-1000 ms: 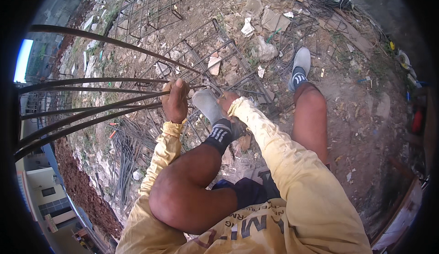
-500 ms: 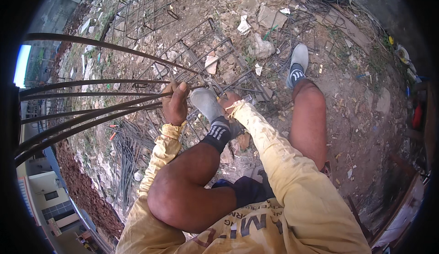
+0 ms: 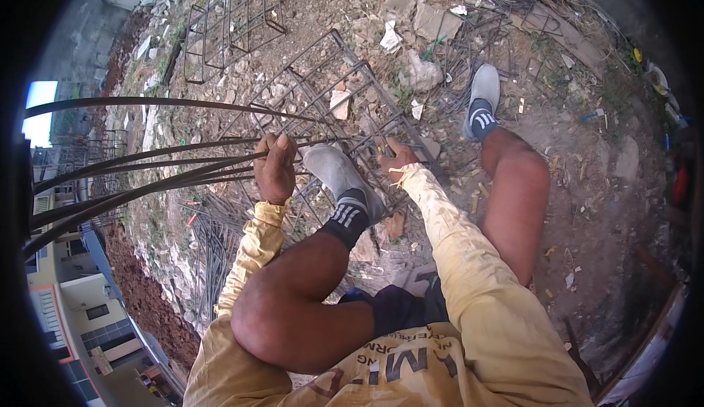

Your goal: The person sits on the ground and assembles a rebar cage by inserting vertical bars into a horizontal grid and securing them with wire ties. The person repeatedly bends, twists, and tightens wire ties to fasten the bars together.

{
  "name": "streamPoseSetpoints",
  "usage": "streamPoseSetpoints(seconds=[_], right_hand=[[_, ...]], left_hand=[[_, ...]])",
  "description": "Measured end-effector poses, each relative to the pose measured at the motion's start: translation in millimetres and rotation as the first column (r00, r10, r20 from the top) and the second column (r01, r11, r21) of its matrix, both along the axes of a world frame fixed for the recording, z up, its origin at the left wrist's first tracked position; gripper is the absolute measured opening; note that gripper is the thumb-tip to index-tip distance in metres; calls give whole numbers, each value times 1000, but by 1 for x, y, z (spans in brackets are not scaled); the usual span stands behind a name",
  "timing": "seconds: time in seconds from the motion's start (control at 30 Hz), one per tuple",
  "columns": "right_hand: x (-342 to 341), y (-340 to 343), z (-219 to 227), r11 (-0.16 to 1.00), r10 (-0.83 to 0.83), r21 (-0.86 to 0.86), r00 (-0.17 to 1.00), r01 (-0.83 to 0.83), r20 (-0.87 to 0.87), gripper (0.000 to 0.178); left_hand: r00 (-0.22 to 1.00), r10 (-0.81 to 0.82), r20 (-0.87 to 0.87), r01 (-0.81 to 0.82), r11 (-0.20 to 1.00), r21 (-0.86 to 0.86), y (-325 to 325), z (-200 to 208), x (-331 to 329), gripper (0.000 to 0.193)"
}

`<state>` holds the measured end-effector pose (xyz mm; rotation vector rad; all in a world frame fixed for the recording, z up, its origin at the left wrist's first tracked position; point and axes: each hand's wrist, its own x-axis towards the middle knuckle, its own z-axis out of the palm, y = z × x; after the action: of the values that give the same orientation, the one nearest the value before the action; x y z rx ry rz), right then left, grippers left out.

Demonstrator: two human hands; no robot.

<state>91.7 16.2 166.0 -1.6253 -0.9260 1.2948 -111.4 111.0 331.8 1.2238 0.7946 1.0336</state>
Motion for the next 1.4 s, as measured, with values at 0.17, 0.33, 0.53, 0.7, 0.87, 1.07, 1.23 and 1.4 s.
streamPoseSetpoints(seconds=[0.17,0.33,0.53,0.7,0.87,1.07,1.23,1.4], right_hand=[[-9,64,-27,998,-60,1,994,60,94,67],[-44,126,-63,980,-156,-62,921,190,357,98],[-68,150,-77,988,-6,-157,1000,9,16,47],[-71,157,-72,977,65,-208,993,-43,99,40],[-79,143,-49,996,-50,-43,894,77,445,44],[-84,136,-89,959,-145,-217,973,183,179,38],[-95,114,-65,964,-188,-176,979,198,76,41],[-93,111,-72,934,-289,-191,953,302,91,40]], left_hand=[[1000,1,7,-1,1000,27,0,3,3,34],[998,-26,48,26,1000,11,5,1,14,34],[998,-14,55,15,1000,-16,6,3,10,35],[1000,-1,10,1,1000,-8,4,0,7,34],[999,3,-47,-1,1000,28,7,-5,-2,34],[999,-29,-38,31,999,41,12,-4,9,35],[995,-9,-98,11,1000,16,18,-17,-1,35],[908,27,-418,36,989,144,27,-45,1,32]])
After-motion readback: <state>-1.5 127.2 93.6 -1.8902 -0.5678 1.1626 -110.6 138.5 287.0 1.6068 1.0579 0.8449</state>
